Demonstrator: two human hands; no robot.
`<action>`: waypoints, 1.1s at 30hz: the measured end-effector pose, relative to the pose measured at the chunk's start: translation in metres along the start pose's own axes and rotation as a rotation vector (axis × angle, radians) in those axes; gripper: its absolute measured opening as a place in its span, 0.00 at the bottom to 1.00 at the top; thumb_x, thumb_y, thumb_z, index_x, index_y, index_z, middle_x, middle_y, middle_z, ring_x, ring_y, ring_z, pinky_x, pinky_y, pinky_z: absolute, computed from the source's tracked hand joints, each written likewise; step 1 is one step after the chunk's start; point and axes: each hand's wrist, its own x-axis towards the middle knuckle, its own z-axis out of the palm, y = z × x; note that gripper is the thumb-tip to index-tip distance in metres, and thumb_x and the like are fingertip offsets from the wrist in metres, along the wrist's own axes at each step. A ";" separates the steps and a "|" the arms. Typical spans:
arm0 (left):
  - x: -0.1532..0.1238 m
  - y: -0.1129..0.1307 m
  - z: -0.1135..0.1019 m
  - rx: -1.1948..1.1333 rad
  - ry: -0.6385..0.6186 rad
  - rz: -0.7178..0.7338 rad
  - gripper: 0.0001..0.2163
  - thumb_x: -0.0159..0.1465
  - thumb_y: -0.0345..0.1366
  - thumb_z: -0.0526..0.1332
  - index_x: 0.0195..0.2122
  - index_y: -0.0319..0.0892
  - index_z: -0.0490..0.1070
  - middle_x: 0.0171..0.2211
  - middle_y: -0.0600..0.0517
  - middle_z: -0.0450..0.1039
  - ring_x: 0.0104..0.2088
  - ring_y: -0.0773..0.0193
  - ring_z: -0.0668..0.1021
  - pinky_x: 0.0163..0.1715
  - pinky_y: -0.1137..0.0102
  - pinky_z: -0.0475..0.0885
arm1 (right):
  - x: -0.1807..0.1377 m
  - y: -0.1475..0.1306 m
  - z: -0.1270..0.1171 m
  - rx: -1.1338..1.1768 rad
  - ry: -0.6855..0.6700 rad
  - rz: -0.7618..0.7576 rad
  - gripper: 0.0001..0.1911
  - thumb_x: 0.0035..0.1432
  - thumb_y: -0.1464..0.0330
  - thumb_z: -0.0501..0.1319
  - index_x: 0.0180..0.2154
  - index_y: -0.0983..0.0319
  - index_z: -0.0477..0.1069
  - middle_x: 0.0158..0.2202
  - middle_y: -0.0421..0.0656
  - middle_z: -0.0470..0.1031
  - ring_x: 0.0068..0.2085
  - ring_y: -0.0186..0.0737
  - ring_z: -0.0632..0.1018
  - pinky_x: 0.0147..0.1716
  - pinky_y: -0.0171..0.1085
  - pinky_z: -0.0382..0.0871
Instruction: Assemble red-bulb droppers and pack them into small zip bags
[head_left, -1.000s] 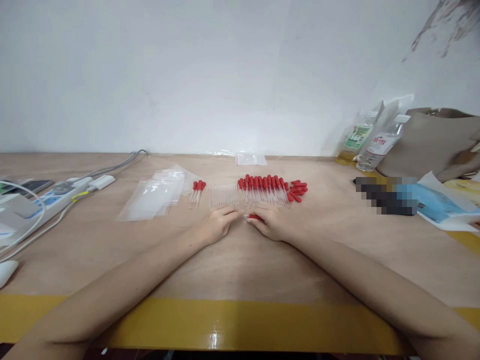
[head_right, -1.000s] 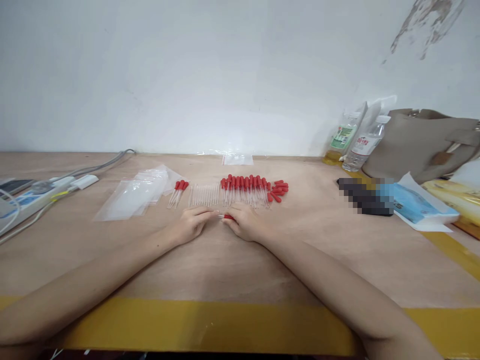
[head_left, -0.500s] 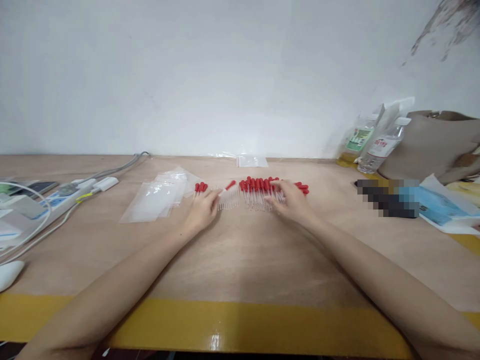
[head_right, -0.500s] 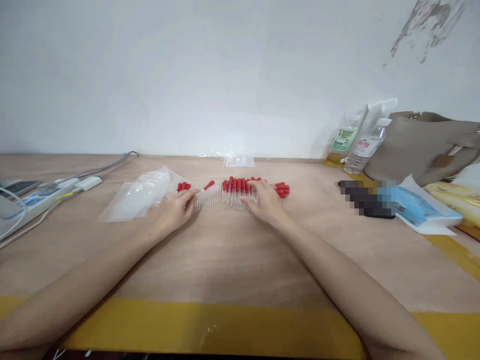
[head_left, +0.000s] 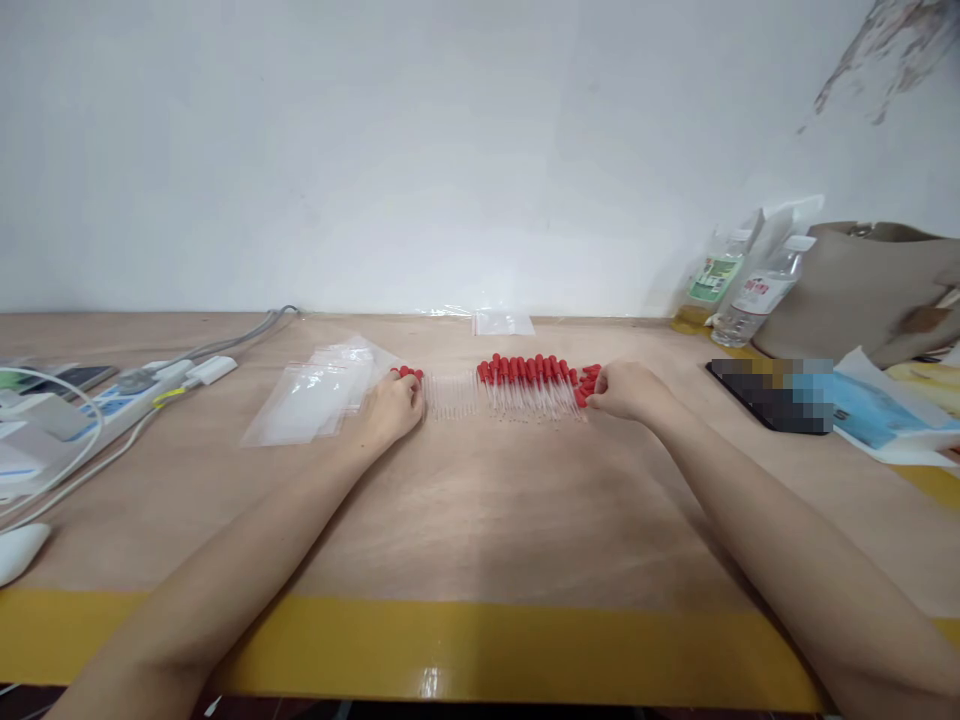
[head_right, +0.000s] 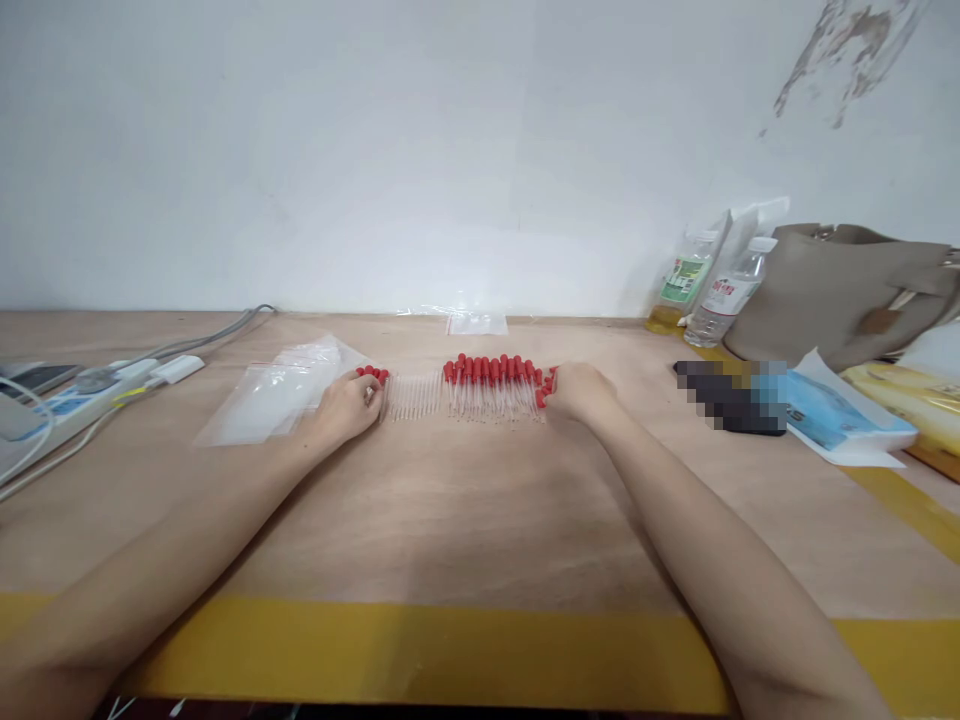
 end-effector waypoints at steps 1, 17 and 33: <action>0.000 0.001 0.002 -0.020 0.011 -0.012 0.11 0.59 0.38 0.51 0.29 0.40 0.72 0.31 0.45 0.67 0.30 0.59 0.72 0.34 0.65 0.67 | 0.000 0.000 0.001 0.004 -0.002 -0.003 0.05 0.42 0.68 0.58 0.23 0.61 0.72 0.26 0.46 0.75 0.29 0.42 0.75 0.23 0.34 0.60; 0.004 0.012 0.004 -0.009 -0.047 -0.231 0.14 0.54 0.46 0.55 0.25 0.44 0.75 0.45 0.42 0.64 0.48 0.45 0.61 0.44 0.53 0.58 | 0.001 -0.009 0.014 0.061 0.033 0.078 0.12 0.46 0.65 0.55 0.32 0.60 0.74 0.29 0.47 0.76 0.31 0.42 0.75 0.25 0.33 0.61; -0.002 0.016 -0.003 -0.210 0.148 -0.096 0.11 0.58 0.41 0.55 0.30 0.39 0.72 0.45 0.42 0.65 0.49 0.49 0.64 0.46 0.57 0.62 | -0.020 -0.047 0.029 0.532 0.407 -0.255 0.05 0.48 0.68 0.56 0.24 0.62 0.65 0.25 0.42 0.72 0.28 0.37 0.72 0.27 0.33 0.62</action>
